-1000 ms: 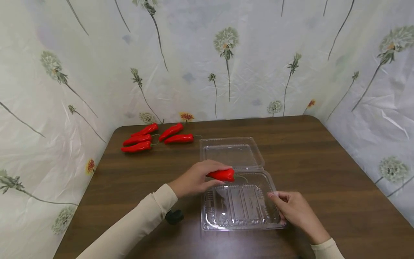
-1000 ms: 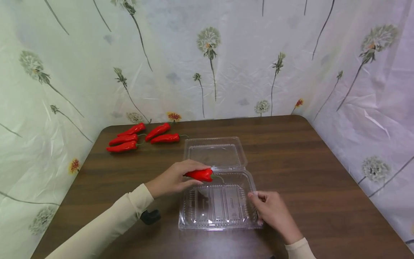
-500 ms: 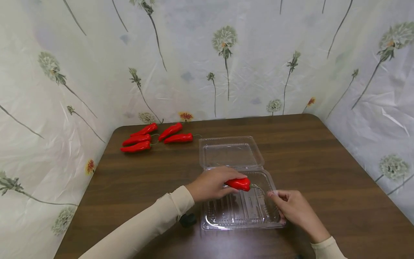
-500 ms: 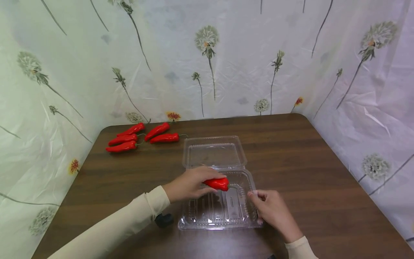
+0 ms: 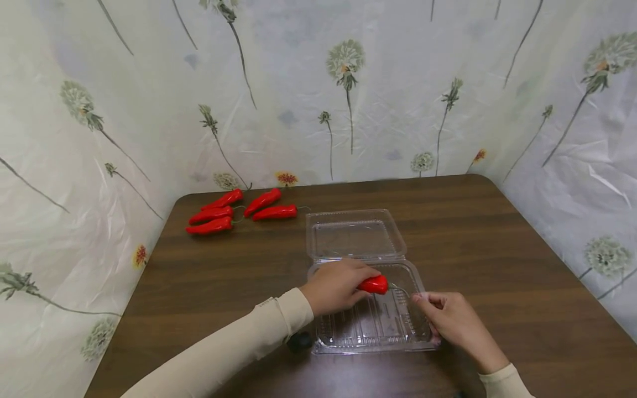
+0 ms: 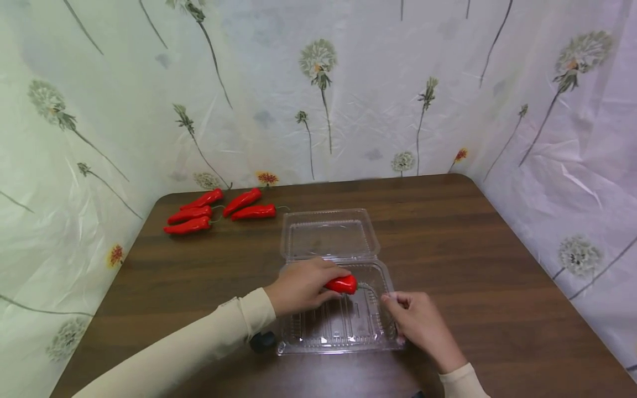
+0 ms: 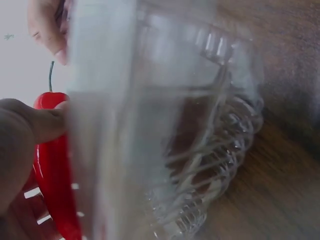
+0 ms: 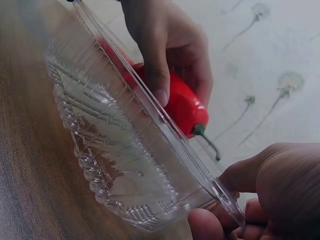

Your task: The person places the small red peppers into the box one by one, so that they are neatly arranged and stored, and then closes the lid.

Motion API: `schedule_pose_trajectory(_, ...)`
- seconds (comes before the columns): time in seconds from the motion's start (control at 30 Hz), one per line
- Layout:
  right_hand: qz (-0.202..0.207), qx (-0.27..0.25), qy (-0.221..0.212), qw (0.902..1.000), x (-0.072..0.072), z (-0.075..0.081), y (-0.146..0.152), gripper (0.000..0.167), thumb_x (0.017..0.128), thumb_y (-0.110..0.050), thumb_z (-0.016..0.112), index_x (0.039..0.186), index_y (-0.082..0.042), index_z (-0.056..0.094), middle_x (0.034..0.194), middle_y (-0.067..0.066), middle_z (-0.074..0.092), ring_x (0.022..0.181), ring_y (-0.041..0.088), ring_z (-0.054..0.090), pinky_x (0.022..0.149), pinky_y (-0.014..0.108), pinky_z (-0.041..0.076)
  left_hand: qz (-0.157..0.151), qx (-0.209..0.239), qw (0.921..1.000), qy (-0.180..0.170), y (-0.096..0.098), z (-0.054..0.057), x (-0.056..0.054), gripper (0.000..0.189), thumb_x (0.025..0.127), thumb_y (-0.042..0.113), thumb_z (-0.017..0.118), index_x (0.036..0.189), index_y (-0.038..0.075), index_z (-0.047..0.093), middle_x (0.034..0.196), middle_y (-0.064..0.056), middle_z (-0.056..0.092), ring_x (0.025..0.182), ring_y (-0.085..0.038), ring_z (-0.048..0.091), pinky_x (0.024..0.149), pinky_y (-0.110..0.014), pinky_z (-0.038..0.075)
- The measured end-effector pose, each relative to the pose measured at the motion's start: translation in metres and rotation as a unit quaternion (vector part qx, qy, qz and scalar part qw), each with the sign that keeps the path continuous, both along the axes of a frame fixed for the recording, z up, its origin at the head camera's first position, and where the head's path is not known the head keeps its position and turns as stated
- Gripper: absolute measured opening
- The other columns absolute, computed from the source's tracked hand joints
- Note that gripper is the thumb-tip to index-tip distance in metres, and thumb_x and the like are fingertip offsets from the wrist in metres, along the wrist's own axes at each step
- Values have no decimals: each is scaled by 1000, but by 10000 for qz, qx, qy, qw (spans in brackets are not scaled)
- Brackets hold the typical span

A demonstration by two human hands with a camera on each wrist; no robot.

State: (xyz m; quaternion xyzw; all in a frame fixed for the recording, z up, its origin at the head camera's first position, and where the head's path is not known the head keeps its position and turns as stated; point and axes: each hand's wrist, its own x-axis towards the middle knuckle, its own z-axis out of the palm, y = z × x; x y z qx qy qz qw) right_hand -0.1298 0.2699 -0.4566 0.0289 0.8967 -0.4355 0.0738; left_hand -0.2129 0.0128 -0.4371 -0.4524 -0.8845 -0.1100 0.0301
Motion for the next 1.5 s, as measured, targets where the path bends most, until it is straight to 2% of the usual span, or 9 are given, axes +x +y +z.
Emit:
schedule_pose_trajectory(0.23,-34,-11,-3,10000,0,0,2,38,100,-40,62,109,-5,75,49,3,51,41,20,57,45,31,48,107,-250,9991,333,7,-3,4,41,93,38,73,130,23,66,118,8,69,98,-7,67,82,-26,56)
schedule_pose_trajectory(0.53,16,-35,39,10000,0,0,2,36,100,-37,63,107,-5,75,48,3,52,40,19,57,42,31,47,115,-524,9974,483,11,-5,5,37,93,41,72,124,21,67,109,7,70,85,-7,67,74,-26,57)
schedule_pose_trajectory(0.63,55,-71,60,9999,0,0,2,34,100,-36,63,102,-5,75,48,3,51,39,19,56,42,31,47,112,-635,9969,448,13,-3,6,37,93,42,72,123,21,67,110,6,71,85,-8,68,73,-27,57)
schedule_pose_trajectory(0.8,129,-57,54,9999,0,1,2,34,101,-36,62,93,-5,73,47,2,50,39,19,56,42,31,47,225,-655,9974,177,19,-1,4,35,92,42,72,120,21,67,105,8,70,79,-6,64,69,-25,55)
schedule_pose_trajectory(0.93,136,-33,20,9999,-1,1,3,33,101,-36,62,93,-6,73,47,1,49,40,18,56,43,31,47,340,-717,9967,139,25,-2,3,31,92,42,73,114,21,67,99,9,69,74,-5,60,63,-25,52)
schedule_pose_trajectory(1.1,175,-22,36,9998,-1,1,3,32,101,-35,62,94,-6,73,48,1,49,40,18,55,43,32,48,382,-974,9941,287,30,-4,3,32,91,43,74,113,21,67,100,9,70,74,-6,62,62,-26,52)
schedule_pose_trajectory(1.5,192,-18,81,9998,-1,1,3,31,101,-34,63,95,-6,73,47,2,49,39,18,55,42,31,47,395,-1251,9905,416,32,-5,5,36,87,43,78,115,22,68,102,8,70,79,-7,66,64,-27,56)
